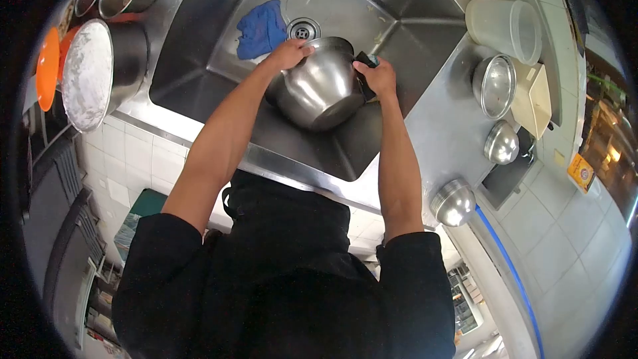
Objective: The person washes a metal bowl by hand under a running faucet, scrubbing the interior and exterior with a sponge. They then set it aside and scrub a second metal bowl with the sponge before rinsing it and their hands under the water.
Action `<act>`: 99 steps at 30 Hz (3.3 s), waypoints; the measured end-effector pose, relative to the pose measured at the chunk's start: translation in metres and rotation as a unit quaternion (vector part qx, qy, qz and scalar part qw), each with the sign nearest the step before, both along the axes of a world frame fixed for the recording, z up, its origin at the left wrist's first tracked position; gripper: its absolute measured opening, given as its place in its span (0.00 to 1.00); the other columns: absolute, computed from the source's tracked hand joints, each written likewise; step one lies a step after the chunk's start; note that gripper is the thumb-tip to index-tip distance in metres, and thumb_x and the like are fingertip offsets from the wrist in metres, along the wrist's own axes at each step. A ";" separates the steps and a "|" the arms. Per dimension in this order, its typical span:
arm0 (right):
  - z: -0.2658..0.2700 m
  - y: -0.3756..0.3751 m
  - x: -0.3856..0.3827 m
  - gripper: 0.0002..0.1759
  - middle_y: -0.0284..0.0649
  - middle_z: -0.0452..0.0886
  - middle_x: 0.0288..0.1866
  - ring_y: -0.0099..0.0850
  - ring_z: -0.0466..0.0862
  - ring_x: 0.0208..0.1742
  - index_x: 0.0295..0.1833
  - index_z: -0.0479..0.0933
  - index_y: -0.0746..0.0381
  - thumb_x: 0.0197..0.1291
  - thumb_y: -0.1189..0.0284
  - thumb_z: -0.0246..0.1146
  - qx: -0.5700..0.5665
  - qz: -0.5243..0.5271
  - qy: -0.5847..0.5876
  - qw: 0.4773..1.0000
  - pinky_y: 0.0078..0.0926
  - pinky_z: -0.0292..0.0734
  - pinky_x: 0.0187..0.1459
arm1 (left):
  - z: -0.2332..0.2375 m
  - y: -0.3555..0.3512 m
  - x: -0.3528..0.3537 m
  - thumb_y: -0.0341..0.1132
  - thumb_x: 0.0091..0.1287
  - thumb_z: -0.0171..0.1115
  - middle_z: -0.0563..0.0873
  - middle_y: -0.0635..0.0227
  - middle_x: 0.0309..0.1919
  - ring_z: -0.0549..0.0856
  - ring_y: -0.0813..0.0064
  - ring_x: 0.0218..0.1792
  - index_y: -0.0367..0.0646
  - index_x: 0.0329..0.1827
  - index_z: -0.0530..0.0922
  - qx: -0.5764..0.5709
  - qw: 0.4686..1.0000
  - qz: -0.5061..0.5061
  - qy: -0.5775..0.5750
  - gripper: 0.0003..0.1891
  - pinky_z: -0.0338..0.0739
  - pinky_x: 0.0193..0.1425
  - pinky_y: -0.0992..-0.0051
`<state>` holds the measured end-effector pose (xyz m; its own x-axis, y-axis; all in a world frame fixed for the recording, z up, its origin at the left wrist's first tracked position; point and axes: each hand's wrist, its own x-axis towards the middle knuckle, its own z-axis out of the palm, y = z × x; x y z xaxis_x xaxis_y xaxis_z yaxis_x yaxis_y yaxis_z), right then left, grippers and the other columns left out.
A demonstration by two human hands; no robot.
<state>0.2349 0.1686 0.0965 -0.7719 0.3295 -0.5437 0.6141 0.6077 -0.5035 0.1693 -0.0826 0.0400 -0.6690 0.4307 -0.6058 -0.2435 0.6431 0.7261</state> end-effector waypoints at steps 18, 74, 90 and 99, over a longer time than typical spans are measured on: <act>0.045 -0.054 -0.044 0.31 0.47 0.84 0.51 0.44 0.82 0.54 0.56 0.80 0.57 0.48 0.52 0.72 0.006 0.119 -0.108 0.987 0.41 0.75 0.56 | 0.026 -0.010 0.026 0.39 0.73 0.49 0.80 0.50 0.53 0.79 0.57 0.55 0.36 0.62 0.70 0.092 0.994 0.052 -0.034 0.20 0.70 0.61 0.65; -0.057 0.014 -0.053 0.43 0.54 0.78 0.60 0.43 0.78 0.61 0.56 0.75 0.74 0.45 0.48 0.73 -0.044 0.008 -0.206 0.978 0.33 0.72 0.61 | -0.039 -0.055 0.047 0.41 0.72 0.54 0.80 0.57 0.59 0.77 0.68 0.61 0.33 0.66 0.71 0.129 0.970 0.166 -0.125 0.25 0.66 0.66 0.72; -0.017 -0.020 -0.066 0.29 0.48 0.84 0.49 0.42 0.83 0.52 0.52 0.81 0.59 0.47 0.54 0.72 0.011 0.172 -0.082 0.982 0.34 0.75 0.55 | -0.020 -0.044 0.035 0.43 0.71 0.57 0.79 0.56 0.60 0.76 0.70 0.62 0.30 0.68 0.67 0.116 0.978 0.108 -0.139 0.30 0.65 0.67 0.74; 0.030 -0.020 -0.030 0.29 0.50 0.85 0.48 0.43 0.83 0.51 0.52 0.82 0.61 0.45 0.56 0.74 -0.052 0.139 -0.094 0.984 0.34 0.75 0.55 | -0.021 -0.039 0.037 0.55 0.65 0.62 0.80 0.51 0.58 0.79 0.63 0.60 0.30 0.65 0.70 0.057 0.987 0.120 -0.093 0.37 0.69 0.65 0.69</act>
